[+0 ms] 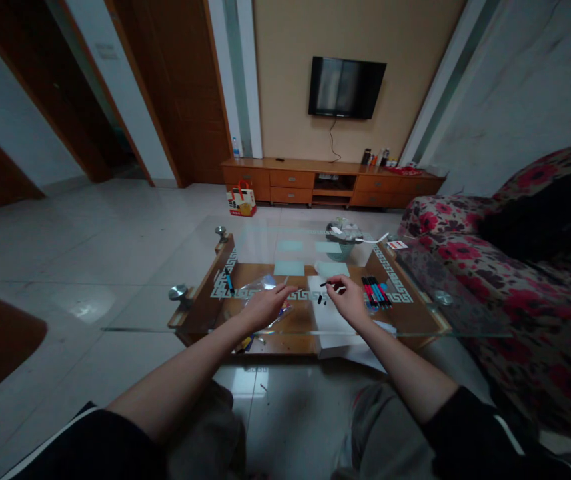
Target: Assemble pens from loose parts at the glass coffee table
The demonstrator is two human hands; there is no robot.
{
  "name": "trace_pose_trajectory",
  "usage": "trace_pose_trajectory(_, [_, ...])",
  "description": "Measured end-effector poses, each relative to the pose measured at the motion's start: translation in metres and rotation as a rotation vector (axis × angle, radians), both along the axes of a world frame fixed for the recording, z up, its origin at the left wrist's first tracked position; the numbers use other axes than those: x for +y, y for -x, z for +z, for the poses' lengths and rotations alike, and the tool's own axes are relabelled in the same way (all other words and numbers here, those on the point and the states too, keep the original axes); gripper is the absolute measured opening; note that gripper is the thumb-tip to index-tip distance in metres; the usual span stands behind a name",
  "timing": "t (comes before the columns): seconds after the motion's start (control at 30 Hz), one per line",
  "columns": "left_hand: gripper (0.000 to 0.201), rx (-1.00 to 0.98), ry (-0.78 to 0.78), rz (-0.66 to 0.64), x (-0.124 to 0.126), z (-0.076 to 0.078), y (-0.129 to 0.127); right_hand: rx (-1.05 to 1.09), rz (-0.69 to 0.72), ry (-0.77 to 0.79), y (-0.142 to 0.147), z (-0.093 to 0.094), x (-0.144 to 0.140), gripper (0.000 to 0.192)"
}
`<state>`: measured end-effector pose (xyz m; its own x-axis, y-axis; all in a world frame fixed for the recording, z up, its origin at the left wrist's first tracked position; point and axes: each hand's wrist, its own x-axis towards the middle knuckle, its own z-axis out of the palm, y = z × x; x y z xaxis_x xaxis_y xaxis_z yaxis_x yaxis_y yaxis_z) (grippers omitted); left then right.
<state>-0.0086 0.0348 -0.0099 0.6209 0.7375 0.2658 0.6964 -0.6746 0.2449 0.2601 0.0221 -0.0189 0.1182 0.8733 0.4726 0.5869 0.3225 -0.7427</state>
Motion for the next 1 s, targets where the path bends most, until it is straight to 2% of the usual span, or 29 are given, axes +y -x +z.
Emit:
trace_pose_trajectory(0.33, [0.038,0.0,0.002,-0.009,0.0,-0.002,-0.001,-0.21,0.178,-0.065,0.006,-0.019,0.006,0.014])
trace_pose_trajectory(0.57, [0.038,-0.002,0.003,-0.028,0.001,-0.006,-0.002,-0.249,0.214,-0.054,0.005,-0.025,0.008,0.019])
trace_pose_trajectory(1.0, [0.039,0.017,0.006,-0.027,-0.002,-0.001,0.0,-0.351,0.247,-0.021,0.006,-0.034,0.011,0.02])
